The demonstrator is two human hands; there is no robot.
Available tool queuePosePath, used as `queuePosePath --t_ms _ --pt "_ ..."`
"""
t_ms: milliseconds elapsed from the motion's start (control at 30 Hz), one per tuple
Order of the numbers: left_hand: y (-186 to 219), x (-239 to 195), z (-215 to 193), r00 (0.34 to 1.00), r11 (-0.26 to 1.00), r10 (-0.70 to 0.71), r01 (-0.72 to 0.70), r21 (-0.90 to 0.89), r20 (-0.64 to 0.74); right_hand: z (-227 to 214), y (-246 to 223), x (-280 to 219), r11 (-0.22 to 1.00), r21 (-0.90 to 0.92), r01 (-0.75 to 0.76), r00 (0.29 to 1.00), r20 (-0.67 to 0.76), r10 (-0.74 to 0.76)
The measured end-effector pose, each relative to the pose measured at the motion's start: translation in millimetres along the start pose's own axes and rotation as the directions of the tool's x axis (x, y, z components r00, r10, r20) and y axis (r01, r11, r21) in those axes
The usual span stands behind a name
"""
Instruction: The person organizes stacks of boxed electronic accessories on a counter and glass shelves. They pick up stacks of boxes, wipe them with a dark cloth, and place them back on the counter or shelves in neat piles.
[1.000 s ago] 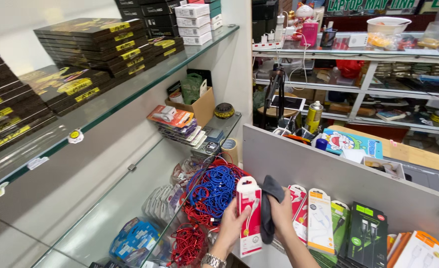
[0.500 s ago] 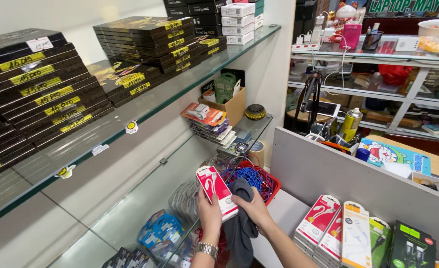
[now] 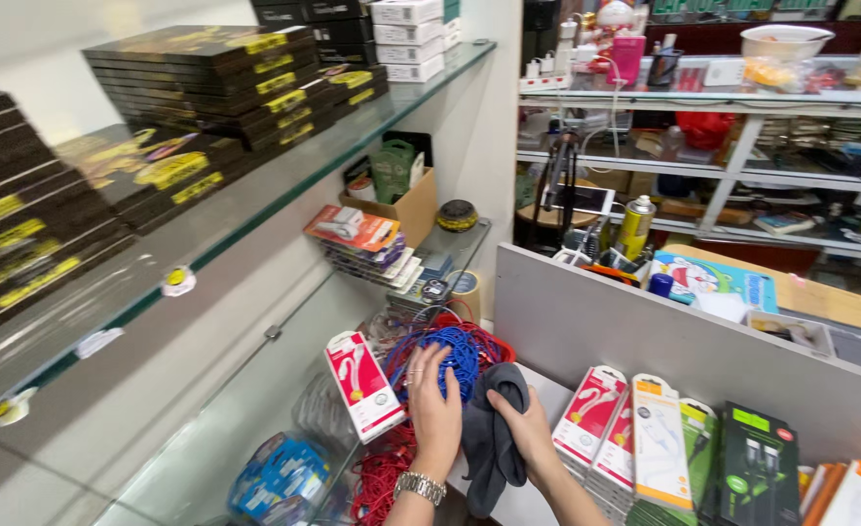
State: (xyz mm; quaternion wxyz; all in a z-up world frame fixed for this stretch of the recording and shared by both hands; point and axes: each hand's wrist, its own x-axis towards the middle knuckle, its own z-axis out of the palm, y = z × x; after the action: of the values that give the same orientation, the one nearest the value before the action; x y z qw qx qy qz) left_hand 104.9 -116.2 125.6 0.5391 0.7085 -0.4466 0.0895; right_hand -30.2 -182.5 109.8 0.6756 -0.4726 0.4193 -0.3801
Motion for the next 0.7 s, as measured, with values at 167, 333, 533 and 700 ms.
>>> queuePosePath --t_ms 167,333,533,700 --pt "-14.8 -52.9 113.0 0.821 0.918 -0.298 0.387 -0.091 0.487 -94.2 -2.1 6.4 0.999 -0.038 -0.005 0.972 -0.236 -0.004" --pt "-44.2 -106.9 206.3 0.634 0.911 -0.379 0.384 0.151 0.674 -171.4 20.2 18.8 0.992 -0.108 -0.071 0.971 -0.236 0.044" --pt "-14.5 -111.9 224.1 0.588 0.883 -0.468 0.334 0.329 0.66 -201.4 39.9 20.0 0.977 -0.176 -0.121 0.977 -0.193 0.086" --pt "8.9 -90.9 206.4 0.571 0.821 -0.49 0.556 0.129 0.658 -198.6 16.0 6.7 0.993 0.002 -0.116 0.957 -0.268 0.113"
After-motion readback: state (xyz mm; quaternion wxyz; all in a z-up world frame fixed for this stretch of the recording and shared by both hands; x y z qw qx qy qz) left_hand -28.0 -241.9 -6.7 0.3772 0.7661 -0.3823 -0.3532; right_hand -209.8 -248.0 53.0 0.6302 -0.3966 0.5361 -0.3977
